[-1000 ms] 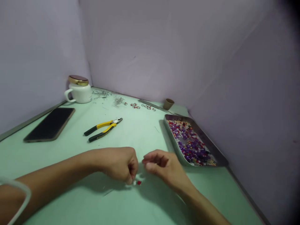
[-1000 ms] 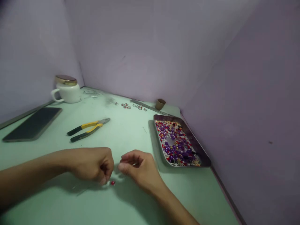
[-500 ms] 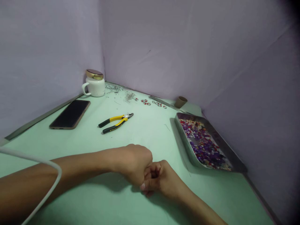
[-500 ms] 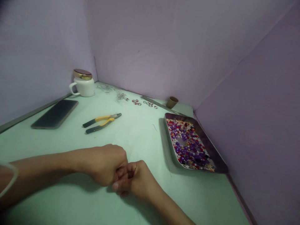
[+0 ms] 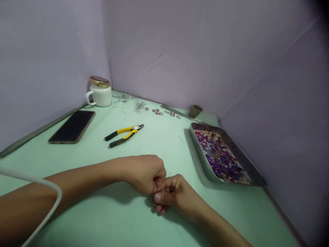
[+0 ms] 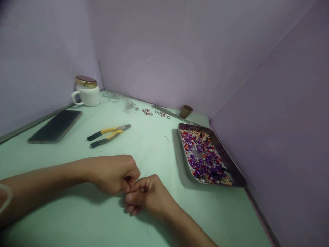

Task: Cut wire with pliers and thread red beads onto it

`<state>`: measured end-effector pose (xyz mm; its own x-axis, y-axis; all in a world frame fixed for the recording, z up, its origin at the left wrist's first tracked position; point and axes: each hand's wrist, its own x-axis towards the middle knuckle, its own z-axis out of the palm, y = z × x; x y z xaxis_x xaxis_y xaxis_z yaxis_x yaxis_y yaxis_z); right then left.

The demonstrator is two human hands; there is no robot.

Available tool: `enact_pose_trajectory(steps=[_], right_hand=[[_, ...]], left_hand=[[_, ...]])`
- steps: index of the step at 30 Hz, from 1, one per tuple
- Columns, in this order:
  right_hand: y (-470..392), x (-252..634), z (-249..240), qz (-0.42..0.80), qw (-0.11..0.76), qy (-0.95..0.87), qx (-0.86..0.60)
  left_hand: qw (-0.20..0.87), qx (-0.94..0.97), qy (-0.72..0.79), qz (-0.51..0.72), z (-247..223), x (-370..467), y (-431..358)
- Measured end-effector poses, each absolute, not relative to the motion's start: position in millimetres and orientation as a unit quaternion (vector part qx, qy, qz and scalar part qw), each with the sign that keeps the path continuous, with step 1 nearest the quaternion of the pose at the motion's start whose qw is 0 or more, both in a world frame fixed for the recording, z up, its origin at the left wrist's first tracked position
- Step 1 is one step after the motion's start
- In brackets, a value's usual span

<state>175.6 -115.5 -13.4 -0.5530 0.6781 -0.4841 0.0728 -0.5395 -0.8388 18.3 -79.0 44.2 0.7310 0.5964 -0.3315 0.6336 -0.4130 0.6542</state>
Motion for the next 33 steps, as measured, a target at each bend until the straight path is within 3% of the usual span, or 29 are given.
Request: enact_pose_trajectory(steps=[7,14,19,24,33], right_hand=[[-115.3,171.4,-16.2,0.721,0.279,-0.437,-0.461],[-114.0,169.5,-19.6,0.705,0.355,-0.388,-0.475],[-107.9,173.5,-19.0,0.691,0.441,-0.34,-0.46],[-106.9,174.9,-17.3,0.698,0.48,-0.307,-0.434],[-107.8,172.5,-17.4,0.734,0.507,-0.246,-0.38]], left_hand=[[0.357,0.86,0.364,0.008,49.8,12.6,-75.4],[0.09,0.948,0.3,0.062,45.3,16.0,-83.1],[-0.122,0.95,0.212,0.193,22.7,19.3,-78.9],[-0.123,0.921,0.218,0.299,8.5,22.5,-76.7],[-0.166,0.892,0.196,0.372,-1.2,26.1,-79.9]])
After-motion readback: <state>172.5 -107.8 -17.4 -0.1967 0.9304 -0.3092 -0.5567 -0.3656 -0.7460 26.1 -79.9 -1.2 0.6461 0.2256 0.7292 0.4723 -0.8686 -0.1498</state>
